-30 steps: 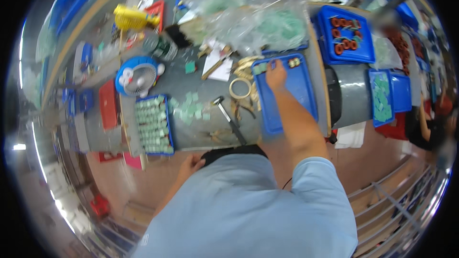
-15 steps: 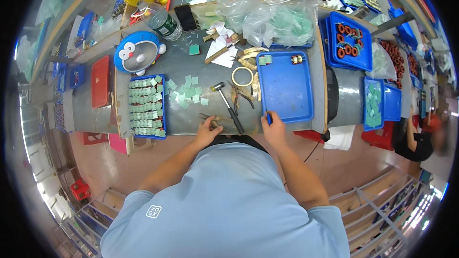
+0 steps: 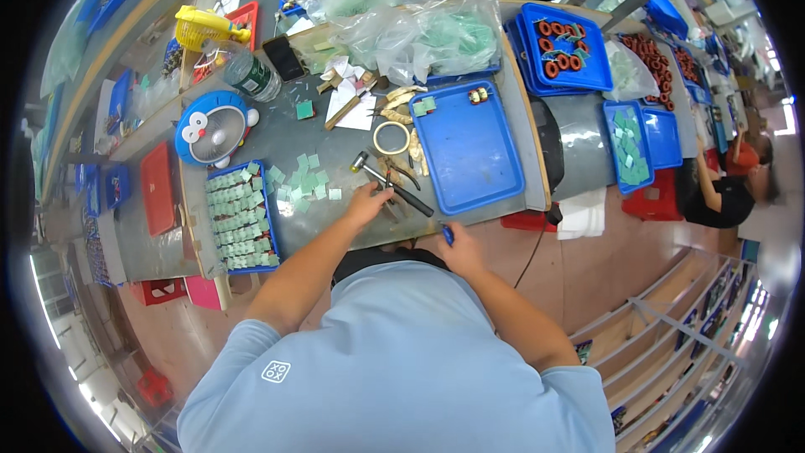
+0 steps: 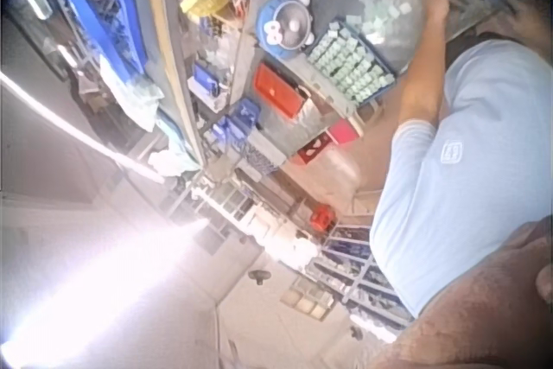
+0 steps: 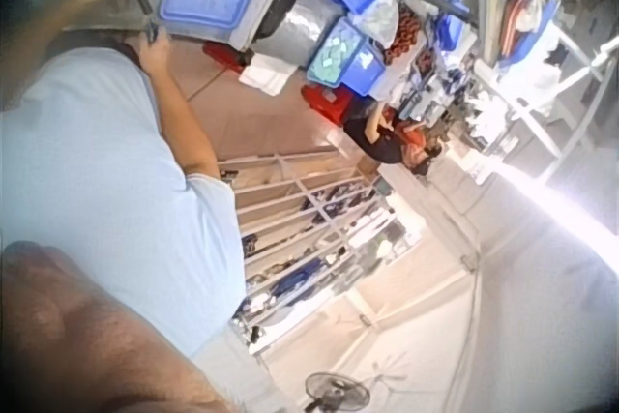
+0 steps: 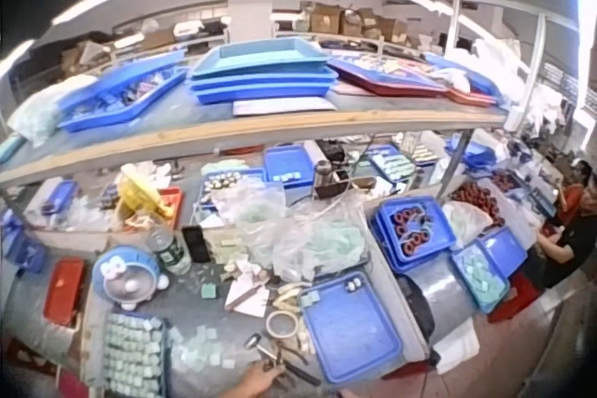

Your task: Assembling and finishing electronic induction components using hand tools.

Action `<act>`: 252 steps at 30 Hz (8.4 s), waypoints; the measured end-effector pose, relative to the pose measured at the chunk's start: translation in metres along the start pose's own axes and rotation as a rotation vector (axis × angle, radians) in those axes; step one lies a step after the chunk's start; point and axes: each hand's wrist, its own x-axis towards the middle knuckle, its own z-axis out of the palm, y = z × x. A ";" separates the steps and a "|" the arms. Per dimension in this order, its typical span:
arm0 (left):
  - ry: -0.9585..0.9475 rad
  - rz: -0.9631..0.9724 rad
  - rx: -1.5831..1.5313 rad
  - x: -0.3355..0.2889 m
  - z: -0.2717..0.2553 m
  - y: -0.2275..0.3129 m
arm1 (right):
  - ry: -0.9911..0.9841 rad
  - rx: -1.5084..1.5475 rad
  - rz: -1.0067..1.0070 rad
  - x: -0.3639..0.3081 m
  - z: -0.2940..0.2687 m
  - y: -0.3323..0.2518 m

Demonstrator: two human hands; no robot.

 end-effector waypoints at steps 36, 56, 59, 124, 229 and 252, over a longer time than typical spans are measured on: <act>0.283 1.028 0.371 -0.159 -0.090 0.133 | 0.193 0.354 -0.313 0.105 -0.015 -0.113; 0.186 0.305 0.244 -0.221 -0.118 0.059 | 0.532 -0.270 -0.033 0.341 -0.047 -0.014; 0.201 0.279 0.205 -0.223 -0.121 0.051 | 0.563 -0.270 -0.078 0.344 -0.051 -0.010; -0.140 0.629 -0.649 -0.180 -0.260 0.037 | -0.679 1.089 0.187 -0.009 0.040 -0.243; 0.676 1.230 -0.016 -0.227 -0.320 0.044 | 0.230 -0.521 -1.002 -0.071 0.034 -0.406; -0.336 0.823 -0.793 -0.220 -0.321 0.035 | 0.059 -0.353 -0.928 -0.058 0.006 -0.380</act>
